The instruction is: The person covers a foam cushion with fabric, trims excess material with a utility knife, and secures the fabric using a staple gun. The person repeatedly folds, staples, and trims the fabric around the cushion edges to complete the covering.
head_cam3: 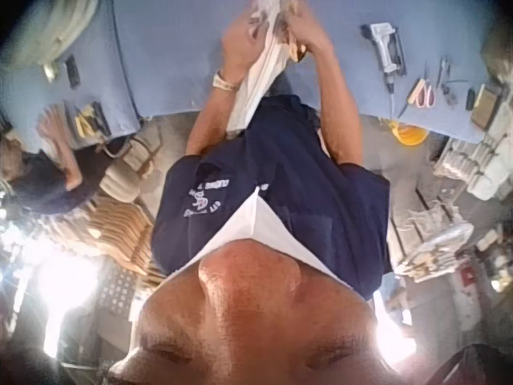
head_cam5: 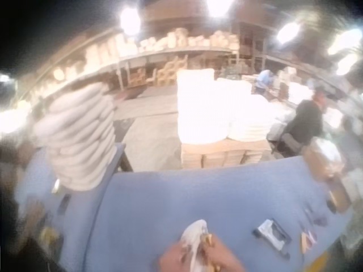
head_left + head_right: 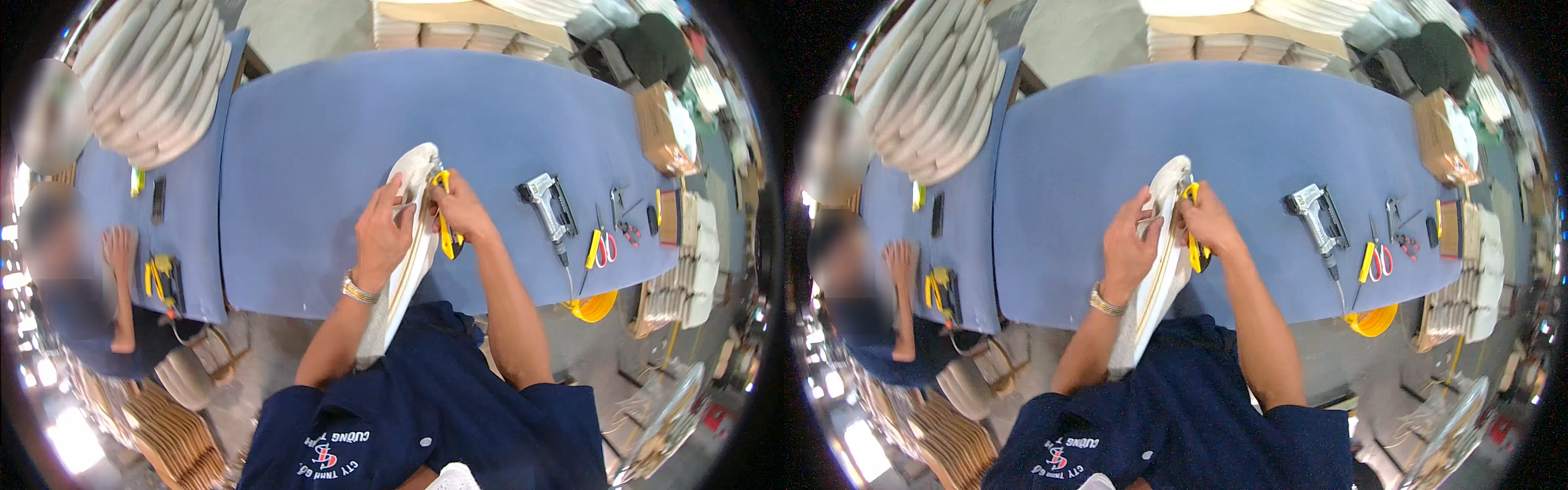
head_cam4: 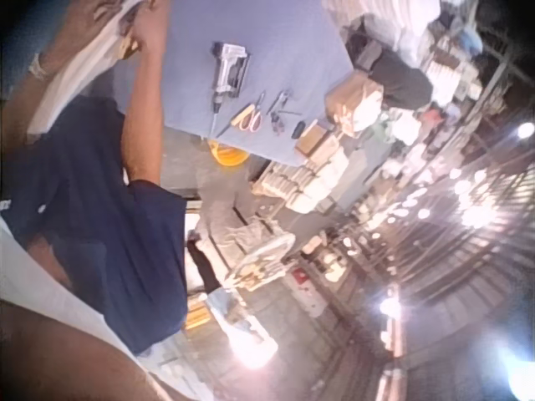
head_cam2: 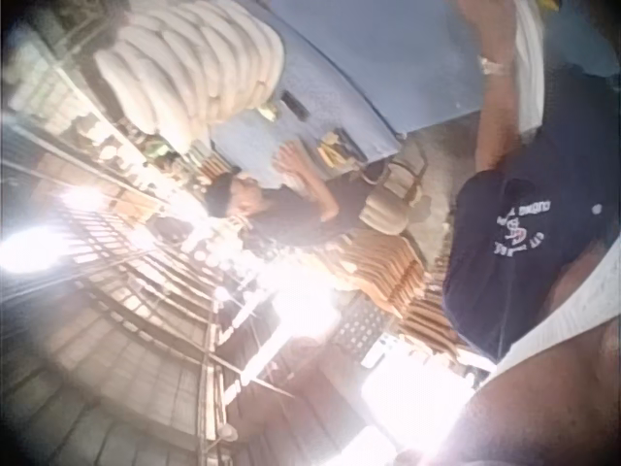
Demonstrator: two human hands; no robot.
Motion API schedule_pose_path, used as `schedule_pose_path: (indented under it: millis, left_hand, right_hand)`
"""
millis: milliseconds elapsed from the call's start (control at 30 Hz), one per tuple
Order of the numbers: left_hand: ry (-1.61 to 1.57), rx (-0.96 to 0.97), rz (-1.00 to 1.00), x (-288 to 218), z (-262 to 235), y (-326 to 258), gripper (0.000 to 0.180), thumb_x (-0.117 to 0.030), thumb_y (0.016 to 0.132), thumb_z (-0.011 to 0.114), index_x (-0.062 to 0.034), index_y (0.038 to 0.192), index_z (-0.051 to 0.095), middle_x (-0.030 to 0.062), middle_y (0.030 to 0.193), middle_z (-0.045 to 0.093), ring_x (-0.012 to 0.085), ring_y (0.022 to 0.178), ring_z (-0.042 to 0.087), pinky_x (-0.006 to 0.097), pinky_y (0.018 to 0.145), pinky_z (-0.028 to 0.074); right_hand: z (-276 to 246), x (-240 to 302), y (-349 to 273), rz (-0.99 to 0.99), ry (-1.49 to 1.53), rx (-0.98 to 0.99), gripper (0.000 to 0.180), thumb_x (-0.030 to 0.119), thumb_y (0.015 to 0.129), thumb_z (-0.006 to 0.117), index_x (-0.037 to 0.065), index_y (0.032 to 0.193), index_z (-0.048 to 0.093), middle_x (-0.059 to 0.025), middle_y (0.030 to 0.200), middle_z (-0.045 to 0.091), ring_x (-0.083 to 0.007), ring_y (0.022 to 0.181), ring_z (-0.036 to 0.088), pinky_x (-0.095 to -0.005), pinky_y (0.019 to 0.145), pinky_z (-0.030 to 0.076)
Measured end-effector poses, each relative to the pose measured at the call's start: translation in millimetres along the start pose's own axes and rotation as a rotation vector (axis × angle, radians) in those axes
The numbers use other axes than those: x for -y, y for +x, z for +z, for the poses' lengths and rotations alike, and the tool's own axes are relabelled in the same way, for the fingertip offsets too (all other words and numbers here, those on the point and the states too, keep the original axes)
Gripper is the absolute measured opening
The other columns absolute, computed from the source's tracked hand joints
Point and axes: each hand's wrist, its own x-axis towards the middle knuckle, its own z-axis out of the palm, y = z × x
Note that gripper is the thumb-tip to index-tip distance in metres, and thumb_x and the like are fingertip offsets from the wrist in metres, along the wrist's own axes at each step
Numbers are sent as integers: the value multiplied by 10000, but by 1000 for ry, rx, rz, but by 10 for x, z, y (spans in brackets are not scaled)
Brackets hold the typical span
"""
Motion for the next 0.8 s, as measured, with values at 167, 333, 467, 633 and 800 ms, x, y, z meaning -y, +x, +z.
schedule_pose_path:
  millis: [167,333,467,633,800]
  left_hand:
    - [-69,143,-269,206,-452,148,205,-156,920,676,-23,1060,745,139,816,732,198,683,688,327,655,527]
    - [-100,261,-274,65,-710,384,402,-98,901,673,-26,1295,646,117,852,748,174,709,686,314,718,533]
    - [-28,270,-232,200,-689,416,470,-120,916,708,-14,1360,597,68,836,722,97,702,628,273,668,508]
    - [127,336,-183,86,-523,435,556,-254,901,735,-35,1388,578,158,1007,735,234,798,699,357,743,545]
    - [171,185,13,300,-101,334,581,-289,881,745,-57,1389,582,171,1017,723,338,860,702,427,790,544]
  right_hand:
    - [-71,76,-79,83,-8,5,208,138,971,534,1,1089,431,-88,734,580,-171,468,574,-329,421,489]
    - [-36,81,-31,73,8,-13,176,140,970,547,32,1063,445,-61,710,559,-160,450,540,-314,421,481]
    - [-26,95,-42,57,16,0,180,143,968,553,37,1053,436,-64,716,563,-161,453,539,-315,423,481]
    - [-2,59,-21,49,-1,-7,202,155,972,569,28,1055,436,-63,723,570,-159,454,547,-313,425,487]
    - [-49,79,-51,58,-4,-10,205,147,973,549,6,1064,430,-88,741,584,-183,467,576,-333,430,490]
